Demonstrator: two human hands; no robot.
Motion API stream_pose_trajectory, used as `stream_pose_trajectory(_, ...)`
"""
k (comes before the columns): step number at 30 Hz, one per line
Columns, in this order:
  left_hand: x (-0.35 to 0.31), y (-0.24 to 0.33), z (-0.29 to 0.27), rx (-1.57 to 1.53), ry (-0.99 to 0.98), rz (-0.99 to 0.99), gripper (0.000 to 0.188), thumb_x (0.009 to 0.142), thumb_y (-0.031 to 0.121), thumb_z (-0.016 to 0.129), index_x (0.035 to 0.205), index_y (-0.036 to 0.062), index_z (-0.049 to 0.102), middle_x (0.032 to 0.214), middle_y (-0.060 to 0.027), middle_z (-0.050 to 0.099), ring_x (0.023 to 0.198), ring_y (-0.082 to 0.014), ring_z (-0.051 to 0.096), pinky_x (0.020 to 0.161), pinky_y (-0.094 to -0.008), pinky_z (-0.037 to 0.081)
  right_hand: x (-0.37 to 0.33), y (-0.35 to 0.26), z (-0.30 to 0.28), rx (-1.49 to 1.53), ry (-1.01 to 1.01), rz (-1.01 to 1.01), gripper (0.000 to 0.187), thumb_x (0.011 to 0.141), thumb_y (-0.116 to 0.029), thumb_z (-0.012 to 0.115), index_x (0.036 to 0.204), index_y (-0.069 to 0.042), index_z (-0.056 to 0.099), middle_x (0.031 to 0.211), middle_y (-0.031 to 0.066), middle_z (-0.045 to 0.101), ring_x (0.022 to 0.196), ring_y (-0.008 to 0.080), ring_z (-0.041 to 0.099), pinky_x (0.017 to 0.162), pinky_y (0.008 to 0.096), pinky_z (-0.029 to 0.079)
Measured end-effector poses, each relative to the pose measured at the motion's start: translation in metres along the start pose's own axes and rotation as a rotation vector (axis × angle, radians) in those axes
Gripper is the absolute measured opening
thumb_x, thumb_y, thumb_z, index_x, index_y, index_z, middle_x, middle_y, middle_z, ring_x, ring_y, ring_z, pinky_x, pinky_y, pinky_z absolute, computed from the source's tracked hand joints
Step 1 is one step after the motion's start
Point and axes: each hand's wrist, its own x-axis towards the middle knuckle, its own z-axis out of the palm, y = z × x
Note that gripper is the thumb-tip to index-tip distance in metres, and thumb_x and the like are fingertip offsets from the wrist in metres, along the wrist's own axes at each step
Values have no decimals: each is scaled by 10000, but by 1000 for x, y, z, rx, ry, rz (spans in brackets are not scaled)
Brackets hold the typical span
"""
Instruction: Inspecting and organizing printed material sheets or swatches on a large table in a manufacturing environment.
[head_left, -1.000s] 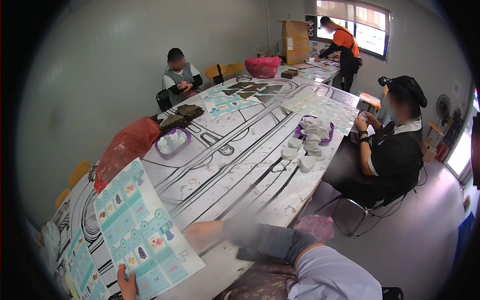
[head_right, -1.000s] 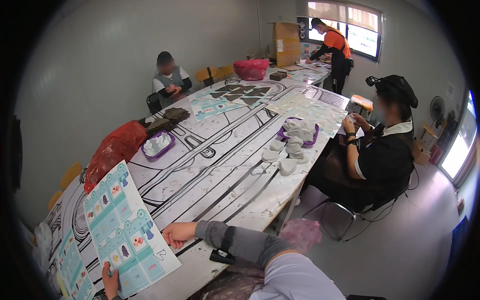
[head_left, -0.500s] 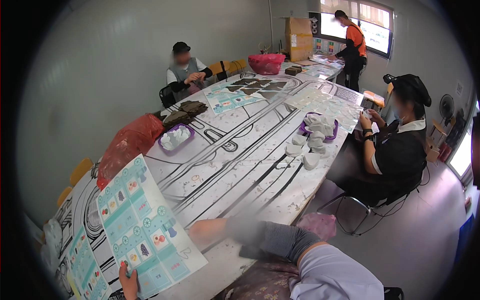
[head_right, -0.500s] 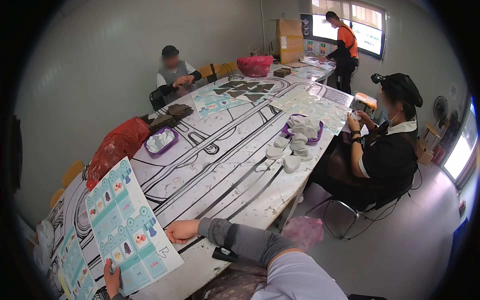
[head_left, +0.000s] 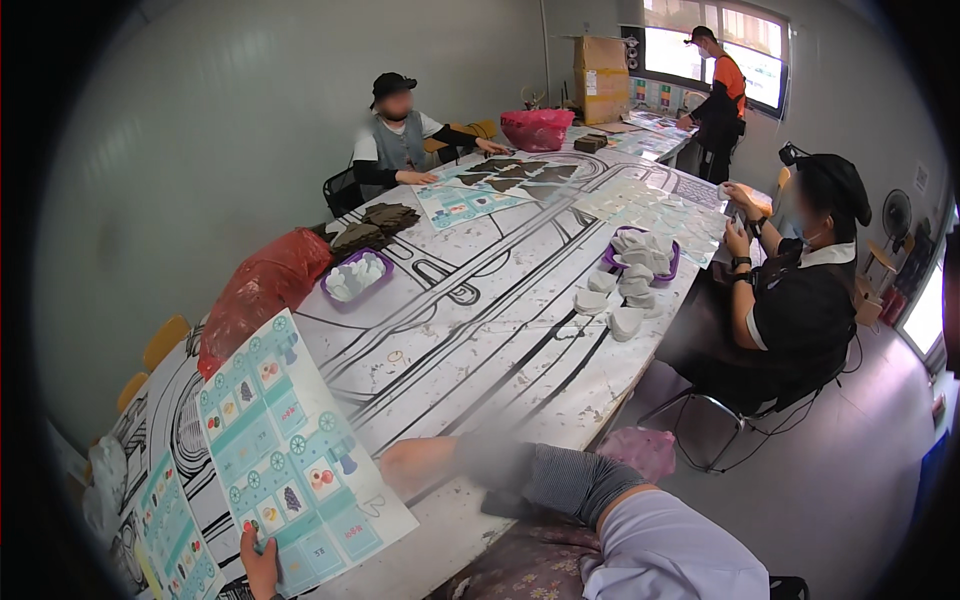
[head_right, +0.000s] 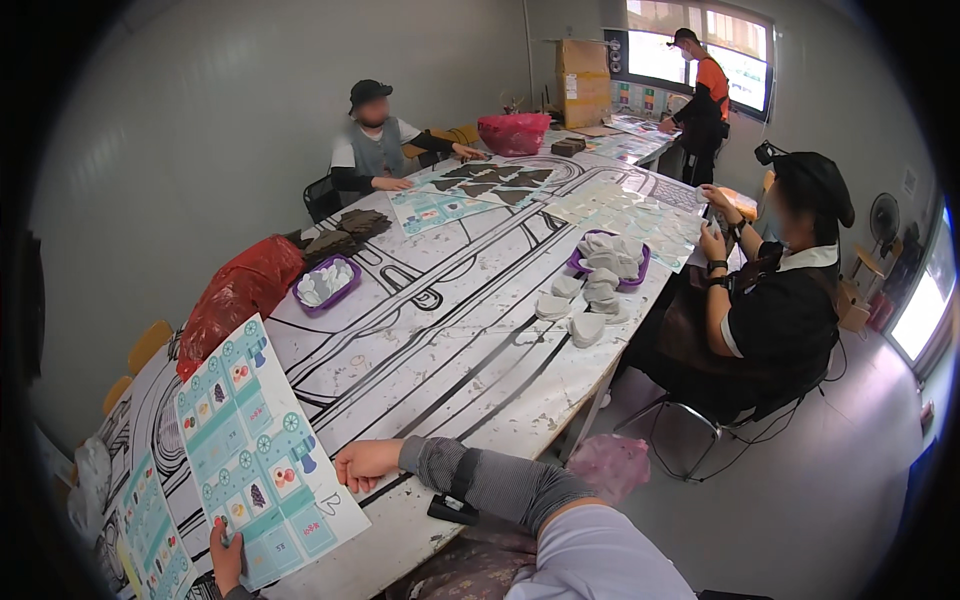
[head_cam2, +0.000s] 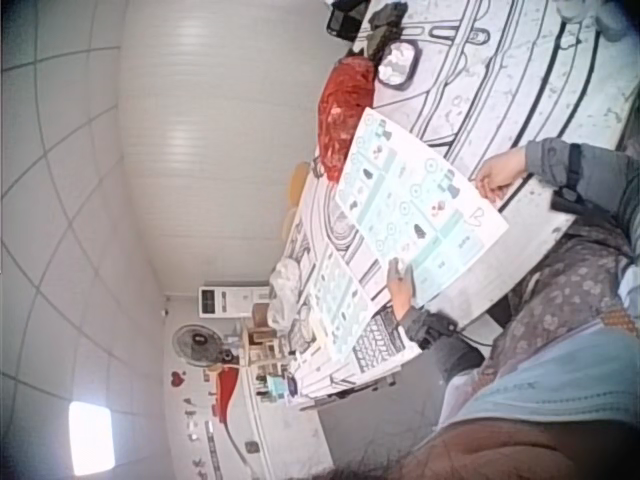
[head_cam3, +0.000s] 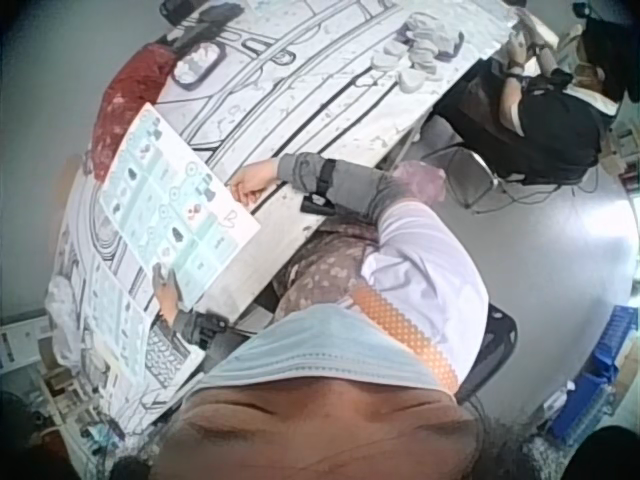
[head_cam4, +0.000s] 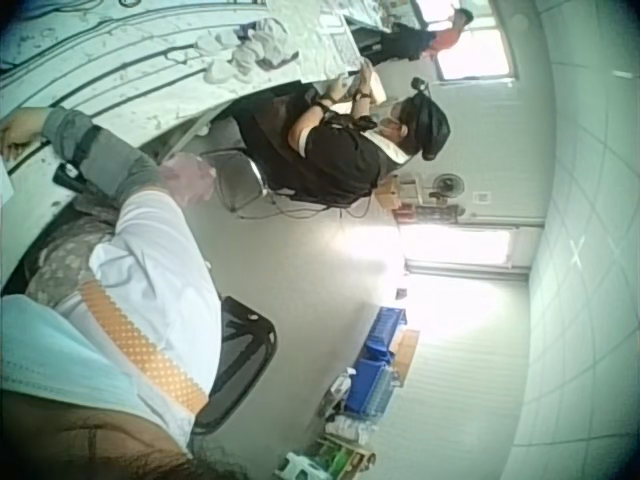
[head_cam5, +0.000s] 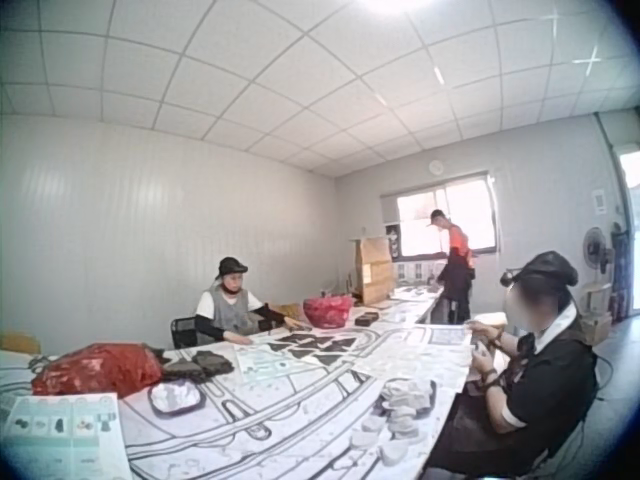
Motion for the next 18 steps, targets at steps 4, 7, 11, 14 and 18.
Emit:
stream_pose_trajectory(4,-2,1,-2,8,-4,-7,565,832,85,652,1345,-50,458,1354,-205,508,1277,-304,468,1072,-363,342,-6,-9,1,75,-19,64,222,822,-15,451,996,12,585,795,68,638,603,115,586,531,241,482)
stream_pose_trajectory(7,-1,-3,-2,-9,0,9,567,831,85,652,1346,-49,458,1350,-204,510,1271,-303,471,1070,-365,344,-7,-9,-1,-53,-41,-19,232,822,-15,447,1009,16,581,810,66,643,608,111,589,532,242,482)
stream_pose_trajectory(11,-4,7,-2,11,-11,-34,561,831,95,654,1339,-51,464,1334,-203,516,1260,-305,477,1066,-369,345,-15,-22,2,-4,24,54,239,827,-17,442,1019,17,580,818,66,646,613,112,593,537,242,483)
stream_pose_trajectory(14,-3,3,-1,30,5,-14,550,832,103,655,1327,-53,472,1326,-203,517,1256,-309,478,1064,-371,345,-14,-22,1,-16,18,64,245,828,-16,439,1026,17,580,820,67,645,614,113,593,539,243,485)
stream_pose_trajectory(18,-3,4,-3,24,-1,8,545,833,107,657,1321,-53,475,1327,-204,516,1255,-312,476,1064,-371,344,-15,-22,1,7,18,64,251,828,-15,436,1031,18,581,816,65,640,614,115,593,542,248,488)
